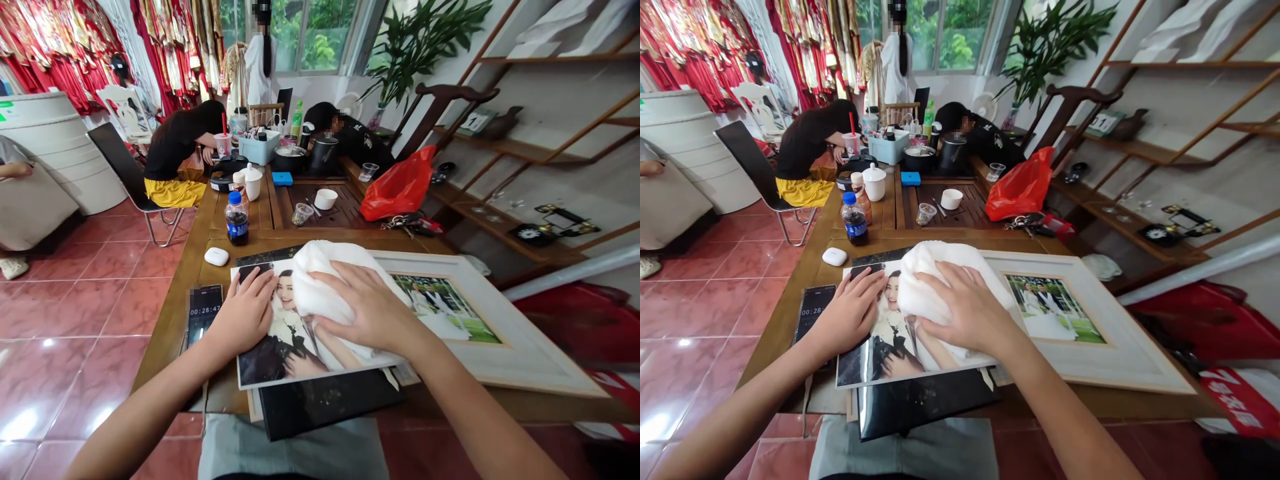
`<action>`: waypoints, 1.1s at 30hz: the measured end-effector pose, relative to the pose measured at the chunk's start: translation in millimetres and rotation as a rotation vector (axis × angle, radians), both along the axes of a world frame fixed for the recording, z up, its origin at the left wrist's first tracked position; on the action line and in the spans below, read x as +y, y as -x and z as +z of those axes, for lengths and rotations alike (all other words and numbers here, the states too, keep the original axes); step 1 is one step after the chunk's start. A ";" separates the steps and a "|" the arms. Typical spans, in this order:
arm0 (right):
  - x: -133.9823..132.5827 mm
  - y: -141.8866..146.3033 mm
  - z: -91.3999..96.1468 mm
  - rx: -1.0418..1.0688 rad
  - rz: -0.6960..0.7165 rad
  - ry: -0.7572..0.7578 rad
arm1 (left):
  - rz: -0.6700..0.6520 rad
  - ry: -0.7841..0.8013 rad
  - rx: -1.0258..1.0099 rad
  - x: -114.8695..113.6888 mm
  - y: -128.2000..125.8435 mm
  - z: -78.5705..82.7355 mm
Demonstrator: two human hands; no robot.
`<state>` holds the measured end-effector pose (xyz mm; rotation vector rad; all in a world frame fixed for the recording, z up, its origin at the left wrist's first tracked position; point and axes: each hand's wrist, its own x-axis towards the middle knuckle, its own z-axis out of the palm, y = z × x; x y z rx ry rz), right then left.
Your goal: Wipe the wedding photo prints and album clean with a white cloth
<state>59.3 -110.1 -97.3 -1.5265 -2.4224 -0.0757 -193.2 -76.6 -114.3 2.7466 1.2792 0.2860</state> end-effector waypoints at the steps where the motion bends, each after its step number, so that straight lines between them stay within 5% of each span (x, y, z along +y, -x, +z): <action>1: 2.8 5.0 0.8 0.002 0.046 0.007 | -0.004 -0.005 -0.003 0.3 0.3 -0.5; 7: 14.8 8.7 1.9 -0.002 0.194 0.064 | -0.014 -0.017 -0.020 1.7 1.2 -2.7; 14: 28.8 -7.3 -4.5 -0.023 -0.046 0.031 | 0.010 0.003 -0.004 -0.5 -0.2 -1.8; 22: 5.6 10.3 -2.1 -0.054 0.156 0.026 | -0.012 -0.042 -0.011 0.2 1.7 -7.1; 29: -5.2 -9.3 -11.6 -0.053 -0.063 -0.061 | 0.017 -0.012 0.014 -1.7 -0.7 -3.8; 33: -30.3 3.6 -12.1 -0.053 0.057 -0.120 | 0.021 -0.008 0.008 -2.5 -1.8 -3.0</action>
